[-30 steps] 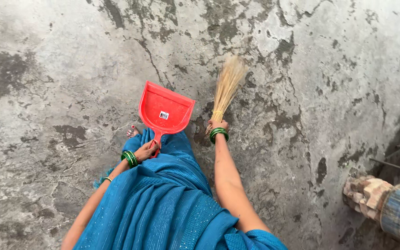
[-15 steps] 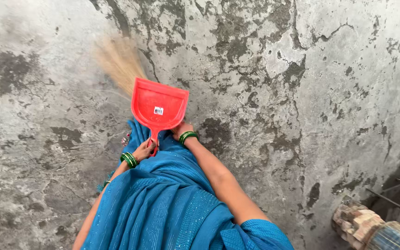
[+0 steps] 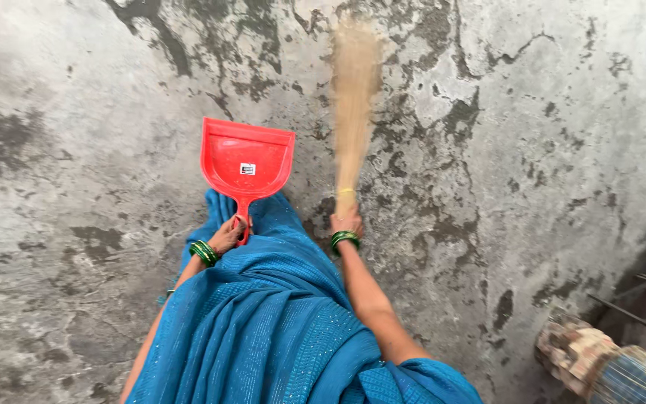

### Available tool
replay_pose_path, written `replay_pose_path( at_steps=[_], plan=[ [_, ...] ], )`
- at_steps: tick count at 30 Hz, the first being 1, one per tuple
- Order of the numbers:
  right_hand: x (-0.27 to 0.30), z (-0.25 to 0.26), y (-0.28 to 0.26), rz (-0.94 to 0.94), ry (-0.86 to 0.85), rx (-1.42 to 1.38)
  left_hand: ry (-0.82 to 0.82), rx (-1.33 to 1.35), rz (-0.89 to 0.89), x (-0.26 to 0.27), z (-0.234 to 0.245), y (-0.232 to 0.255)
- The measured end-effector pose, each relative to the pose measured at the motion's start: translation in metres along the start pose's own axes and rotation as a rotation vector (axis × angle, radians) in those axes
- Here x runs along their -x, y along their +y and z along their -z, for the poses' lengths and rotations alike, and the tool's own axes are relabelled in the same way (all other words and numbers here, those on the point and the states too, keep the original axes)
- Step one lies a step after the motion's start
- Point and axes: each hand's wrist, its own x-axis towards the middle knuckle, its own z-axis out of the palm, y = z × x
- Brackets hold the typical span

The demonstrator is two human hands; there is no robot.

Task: The person sweeps dust and debris from a concrete floor into a red dustpan using a short handheld broom.

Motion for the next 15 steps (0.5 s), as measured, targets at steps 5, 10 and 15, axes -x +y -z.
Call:
replay_pose_path(
  at_steps=[5,10,15],
  plan=[
    [-0.058,0.008,-0.026,-0.28,-0.18,-0.193,0.017,-0.011,-0.043,0.003,0.003,0.003],
    [-0.07,-0.01,-0.056,0.161,-0.348,0.192,-0.009,0.014,-0.065,0.004,0.005,0.002],
    [-0.023,-0.055,-0.094,0.578,-0.403,0.293,0.03,-0.014,0.044,-0.002,0.001,0.002]
  ],
)
